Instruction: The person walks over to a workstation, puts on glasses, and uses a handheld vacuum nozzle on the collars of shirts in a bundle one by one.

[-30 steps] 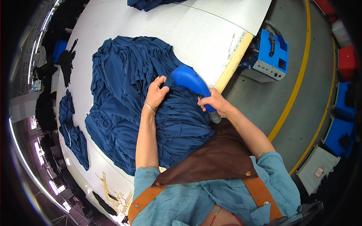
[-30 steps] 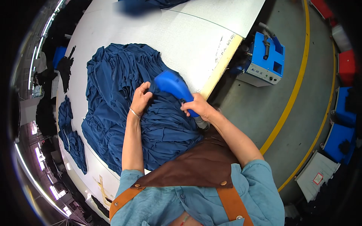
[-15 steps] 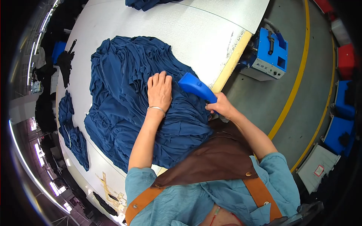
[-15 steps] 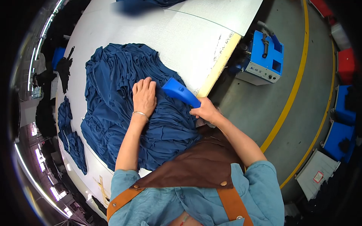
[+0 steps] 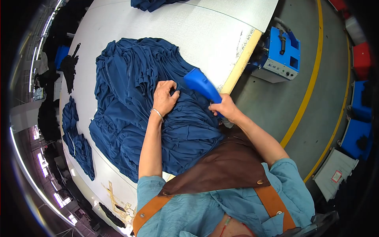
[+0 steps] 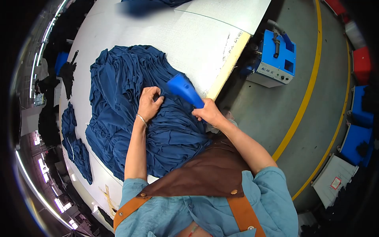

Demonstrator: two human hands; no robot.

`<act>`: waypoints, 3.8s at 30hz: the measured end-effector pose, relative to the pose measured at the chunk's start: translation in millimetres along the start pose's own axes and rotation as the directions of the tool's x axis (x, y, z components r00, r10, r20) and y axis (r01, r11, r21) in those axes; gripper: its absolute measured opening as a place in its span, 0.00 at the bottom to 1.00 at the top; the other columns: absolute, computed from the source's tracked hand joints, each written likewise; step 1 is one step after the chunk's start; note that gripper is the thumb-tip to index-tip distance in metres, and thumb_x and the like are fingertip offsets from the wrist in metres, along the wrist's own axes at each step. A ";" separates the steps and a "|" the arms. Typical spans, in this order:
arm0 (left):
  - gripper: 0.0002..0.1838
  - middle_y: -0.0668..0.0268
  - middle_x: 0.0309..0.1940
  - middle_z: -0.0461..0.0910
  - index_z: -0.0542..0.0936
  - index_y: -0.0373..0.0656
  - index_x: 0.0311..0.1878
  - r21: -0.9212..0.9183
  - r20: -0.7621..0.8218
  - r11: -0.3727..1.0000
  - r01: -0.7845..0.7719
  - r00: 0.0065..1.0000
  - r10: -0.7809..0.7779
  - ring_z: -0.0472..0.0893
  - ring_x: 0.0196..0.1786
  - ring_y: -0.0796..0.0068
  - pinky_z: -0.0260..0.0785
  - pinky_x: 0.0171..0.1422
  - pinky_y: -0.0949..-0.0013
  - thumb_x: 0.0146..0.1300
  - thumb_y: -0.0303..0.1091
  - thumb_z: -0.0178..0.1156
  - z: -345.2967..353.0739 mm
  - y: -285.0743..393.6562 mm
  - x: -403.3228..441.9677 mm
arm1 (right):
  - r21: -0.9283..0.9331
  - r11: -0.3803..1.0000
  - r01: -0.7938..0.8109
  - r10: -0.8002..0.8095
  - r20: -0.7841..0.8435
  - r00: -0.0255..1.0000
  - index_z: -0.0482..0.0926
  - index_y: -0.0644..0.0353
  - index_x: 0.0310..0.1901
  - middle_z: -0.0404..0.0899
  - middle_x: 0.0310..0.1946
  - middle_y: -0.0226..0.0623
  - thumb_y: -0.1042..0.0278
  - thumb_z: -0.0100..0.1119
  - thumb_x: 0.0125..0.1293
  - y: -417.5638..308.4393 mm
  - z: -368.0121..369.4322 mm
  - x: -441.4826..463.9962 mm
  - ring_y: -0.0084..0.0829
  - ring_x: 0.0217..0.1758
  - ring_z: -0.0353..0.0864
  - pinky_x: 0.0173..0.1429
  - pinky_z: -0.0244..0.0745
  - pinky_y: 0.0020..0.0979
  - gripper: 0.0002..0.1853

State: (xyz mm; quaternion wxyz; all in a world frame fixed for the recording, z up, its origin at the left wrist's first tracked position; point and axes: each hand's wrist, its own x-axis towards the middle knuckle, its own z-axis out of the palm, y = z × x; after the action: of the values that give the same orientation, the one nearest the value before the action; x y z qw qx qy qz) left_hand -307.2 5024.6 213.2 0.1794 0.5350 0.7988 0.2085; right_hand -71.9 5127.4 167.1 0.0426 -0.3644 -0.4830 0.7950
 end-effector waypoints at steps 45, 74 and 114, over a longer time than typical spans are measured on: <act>0.07 0.63 0.21 0.78 0.74 0.43 0.28 0.347 0.304 0.936 0.060 0.937 -0.173 0.76 0.24 0.55 0.70 0.43 0.62 0.60 0.33 0.58 -37.3 27.7 -52.1 | 0.090 0.993 0.078 -0.056 -0.221 0.974 0.75 0.62 0.30 0.74 0.19 0.33 0.78 0.60 0.50 12.3 -0.3 -35.8 0.22 0.18 0.71 0.26 0.68 0.21 0.05; 0.14 0.73 0.27 0.70 0.74 0.41 0.44 -0.539 -0.013 0.831 0.137 0.985 -0.172 0.65 0.27 0.80 0.62 0.36 0.79 0.54 0.16 0.52 -2.9 9.2 -35.6 | 0.007 1.000 -0.002 0.002 0.025 1.000 0.78 0.65 0.31 0.76 0.22 0.36 0.77 0.61 0.51 8.5 17.5 -25.2 0.22 0.20 0.72 0.28 0.70 0.20 0.05; 0.09 0.65 0.32 0.75 0.75 0.40 0.41 -0.410 0.281 0.821 0.397 0.912 -0.300 0.71 0.32 0.70 0.68 0.45 0.72 0.55 0.21 0.57 3.0 -31.0 -0.9 | -0.063 0.998 -0.020 0.027 0.108 0.994 0.74 0.62 0.28 0.74 0.20 0.35 0.78 0.60 0.51 -34.8 13.6 10.7 0.22 0.19 0.71 0.27 0.69 0.21 0.04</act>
State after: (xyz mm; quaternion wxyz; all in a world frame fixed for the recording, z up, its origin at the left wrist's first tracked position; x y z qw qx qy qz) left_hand -329.5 5013.6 194.4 0.4166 0.3397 0.7886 0.2987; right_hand -98.0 5140.3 192.8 -0.0046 -0.3272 -0.5047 0.7989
